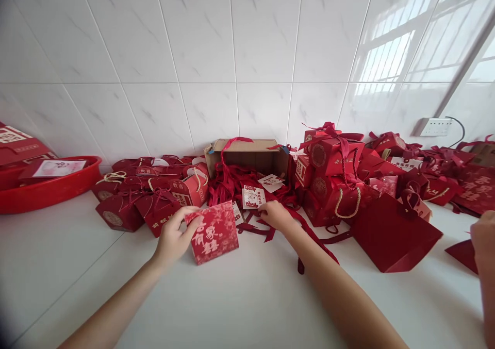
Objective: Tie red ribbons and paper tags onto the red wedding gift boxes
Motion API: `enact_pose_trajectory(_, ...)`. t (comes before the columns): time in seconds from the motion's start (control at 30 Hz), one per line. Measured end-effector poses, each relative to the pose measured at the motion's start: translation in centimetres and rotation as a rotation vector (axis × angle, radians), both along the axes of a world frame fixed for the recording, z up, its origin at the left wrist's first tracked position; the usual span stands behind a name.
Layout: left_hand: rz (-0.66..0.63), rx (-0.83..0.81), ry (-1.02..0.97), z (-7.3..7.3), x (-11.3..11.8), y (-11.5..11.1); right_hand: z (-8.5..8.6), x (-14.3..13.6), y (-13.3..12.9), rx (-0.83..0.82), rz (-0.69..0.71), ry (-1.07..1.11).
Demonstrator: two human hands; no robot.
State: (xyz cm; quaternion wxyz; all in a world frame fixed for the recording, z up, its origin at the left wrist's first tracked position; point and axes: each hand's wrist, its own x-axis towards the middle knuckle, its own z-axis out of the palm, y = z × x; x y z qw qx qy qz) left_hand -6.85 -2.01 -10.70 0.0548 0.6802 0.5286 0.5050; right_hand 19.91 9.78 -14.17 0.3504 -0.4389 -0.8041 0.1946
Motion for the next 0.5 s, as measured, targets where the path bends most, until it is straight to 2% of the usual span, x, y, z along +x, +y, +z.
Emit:
enact_pose_trajectory(0.1, 0.024, -0.003, -0.006, 1.5, -0.6, 2.8, 2.2, 0.5, -0.1, -0.039, 0.008, 0.077)
enact_pose_trajectory(0.2, 0.081, 0.055, -0.033, 4.9, -0.1, 3.7, 5.3, 0.6, -0.6, -0.024, -0.015, 0.222)
enact_pose_trajectory(0.3, 0.082, 0.140, -0.046, 9.3, 1.8, 2.7, 8.7, -0.1, -2.3, 0.043, 0.012, 0.354)
enact_pose_trajectory(0.37, -0.044, 0.133, 0.003, 11.8, 3.5, 1.3, 10.6, -0.9, -4.3, 0.101, 0.042, 0.420)
enact_pose_trajectory(0.43, -0.174, 0.110, 0.051, 13.2, 5.0, -0.1, 11.9, -1.9, -6.7, 0.149, 0.115, 0.506)
enact_pose_trajectory(0.5, -0.224, 0.124, 0.006, 13.6, 6.1, -1.2, 12.6, -2.6, -9.0, 0.207, 0.153, 0.554)
